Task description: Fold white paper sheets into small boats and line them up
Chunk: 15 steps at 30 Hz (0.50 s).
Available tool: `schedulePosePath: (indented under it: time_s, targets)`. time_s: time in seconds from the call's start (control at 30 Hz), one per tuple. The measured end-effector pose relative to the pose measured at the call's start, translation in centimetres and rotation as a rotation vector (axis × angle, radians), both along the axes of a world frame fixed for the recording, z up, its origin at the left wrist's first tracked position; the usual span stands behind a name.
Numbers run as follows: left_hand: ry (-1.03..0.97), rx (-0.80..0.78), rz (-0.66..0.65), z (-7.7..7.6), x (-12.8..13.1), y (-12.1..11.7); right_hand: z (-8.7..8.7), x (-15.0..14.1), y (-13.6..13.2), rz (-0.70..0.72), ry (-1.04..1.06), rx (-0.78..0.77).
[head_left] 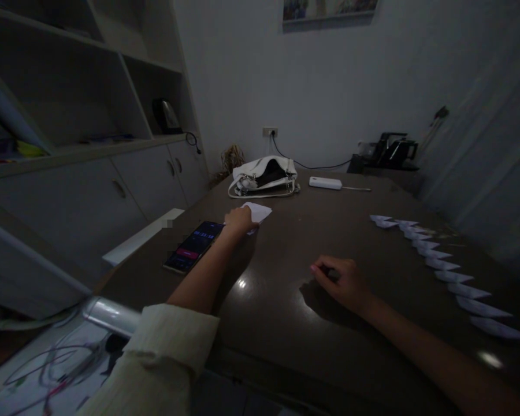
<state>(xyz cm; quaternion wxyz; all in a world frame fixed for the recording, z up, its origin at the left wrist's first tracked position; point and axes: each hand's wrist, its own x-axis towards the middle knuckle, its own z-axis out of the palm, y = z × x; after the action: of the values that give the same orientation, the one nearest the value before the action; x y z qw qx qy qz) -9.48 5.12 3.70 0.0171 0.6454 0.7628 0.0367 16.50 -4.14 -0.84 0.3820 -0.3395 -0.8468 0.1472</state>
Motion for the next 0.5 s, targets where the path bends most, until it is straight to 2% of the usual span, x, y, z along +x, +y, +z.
schedulePosePath:
  time_s: [0.5]
  targets:
    - [-0.034,0.021,0.012,0.03,-0.11,0.21,0.05,-0.05,0.02,-0.004,0.009,0.012]
